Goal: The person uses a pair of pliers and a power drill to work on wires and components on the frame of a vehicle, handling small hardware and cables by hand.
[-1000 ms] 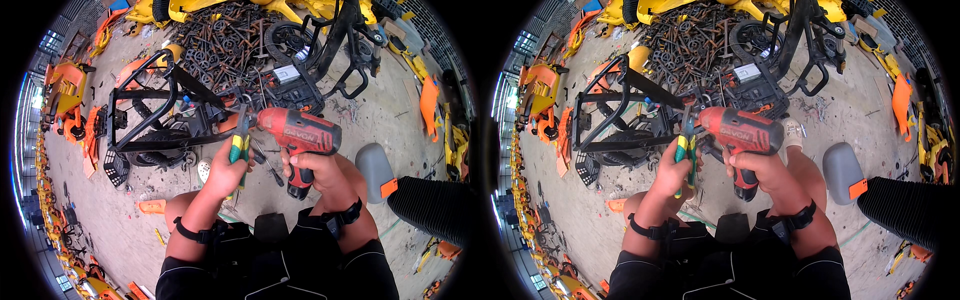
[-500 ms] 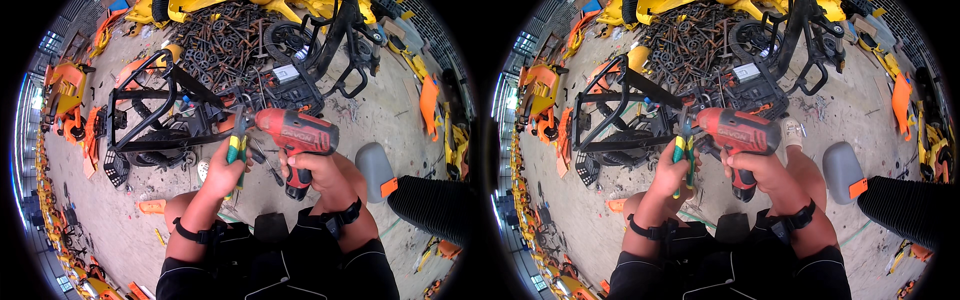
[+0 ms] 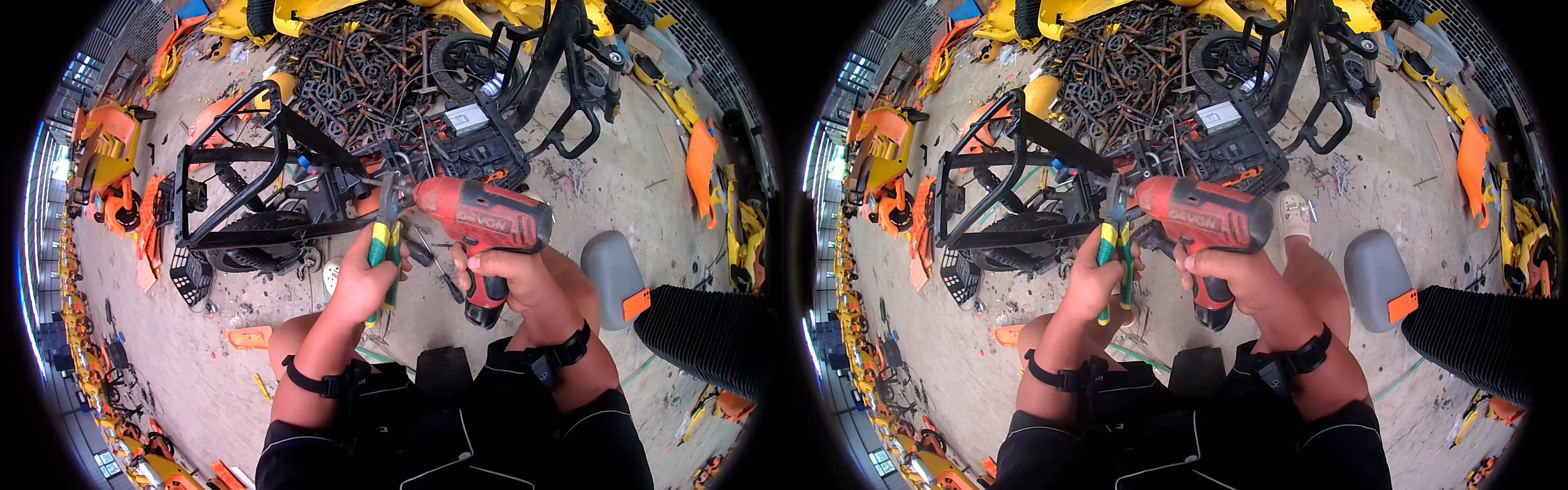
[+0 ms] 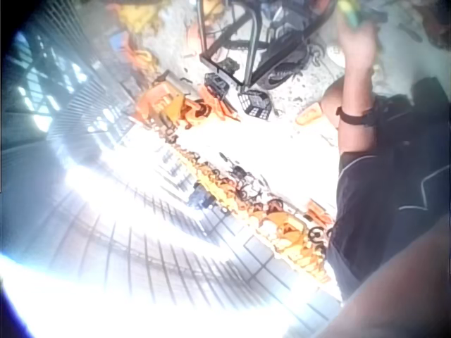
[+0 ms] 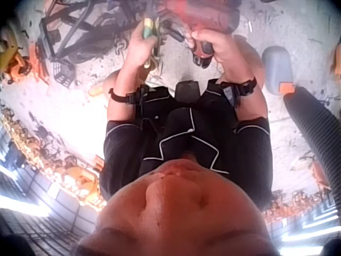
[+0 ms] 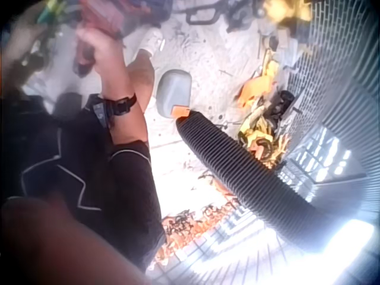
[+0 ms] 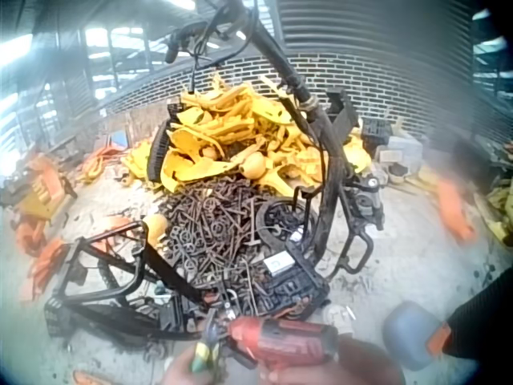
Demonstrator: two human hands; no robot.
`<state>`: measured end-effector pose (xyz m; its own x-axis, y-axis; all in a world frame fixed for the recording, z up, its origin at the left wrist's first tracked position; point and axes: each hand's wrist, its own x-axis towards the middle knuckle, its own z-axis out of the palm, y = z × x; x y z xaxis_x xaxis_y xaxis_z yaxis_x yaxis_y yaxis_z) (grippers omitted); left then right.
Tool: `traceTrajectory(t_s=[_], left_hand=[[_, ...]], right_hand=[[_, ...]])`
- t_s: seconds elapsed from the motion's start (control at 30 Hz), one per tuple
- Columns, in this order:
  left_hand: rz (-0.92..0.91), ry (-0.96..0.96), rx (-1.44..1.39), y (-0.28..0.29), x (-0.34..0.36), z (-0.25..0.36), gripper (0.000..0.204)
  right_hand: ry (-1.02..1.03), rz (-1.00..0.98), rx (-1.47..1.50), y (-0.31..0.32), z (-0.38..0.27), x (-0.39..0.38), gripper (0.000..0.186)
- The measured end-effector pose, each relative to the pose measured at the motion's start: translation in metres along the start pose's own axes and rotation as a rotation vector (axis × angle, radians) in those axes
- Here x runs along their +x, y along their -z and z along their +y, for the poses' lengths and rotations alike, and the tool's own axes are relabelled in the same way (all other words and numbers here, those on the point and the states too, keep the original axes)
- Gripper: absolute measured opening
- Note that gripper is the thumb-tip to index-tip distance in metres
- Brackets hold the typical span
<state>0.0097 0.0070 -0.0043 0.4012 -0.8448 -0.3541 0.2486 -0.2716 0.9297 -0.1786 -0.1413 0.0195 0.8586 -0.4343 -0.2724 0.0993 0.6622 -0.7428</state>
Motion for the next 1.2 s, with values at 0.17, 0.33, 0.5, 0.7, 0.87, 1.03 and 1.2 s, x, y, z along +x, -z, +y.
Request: traceTrajectory(t_s=[0.17,0.33,0.5,0.7,0.87,1.03,1.2], left_hand=[[0.003,0.017,-0.01,-0.001,0.0,0.001,0.05],[-0.002,0.033,0.03,-0.001,-0.001,0.004,0.048],[-0.004,0.057,0.012,-0.001,-0.001,0.005,0.048],[-0.011,0.042,0.023,0.001,0.0,0.003,0.049],[-0.013,0.054,0.006,0.001,0.0,0.004,0.05],[-0.031,0.113,-0.091,0.001,0.0,0.009,0.053],[-0.067,0.146,-0.157,-0.001,-0.002,0.012,0.06]], right_hand=[[0.01,0.015,-0.006,-0.001,0.0,-0.001,0.043],[0.005,0.012,0.006,0.0,0.001,-0.001,0.045],[0.001,0.016,0.007,0.0,0.001,0.001,0.044],[0.006,0.016,0.008,0.0,0.002,0.001,0.044],[0.002,0.021,0.004,-0.001,0.001,0.002,0.044],[0.004,0.03,0.013,-0.003,0.0,0.003,0.045],[-0.022,0.044,0.024,-0.002,0.002,0.003,0.046]])
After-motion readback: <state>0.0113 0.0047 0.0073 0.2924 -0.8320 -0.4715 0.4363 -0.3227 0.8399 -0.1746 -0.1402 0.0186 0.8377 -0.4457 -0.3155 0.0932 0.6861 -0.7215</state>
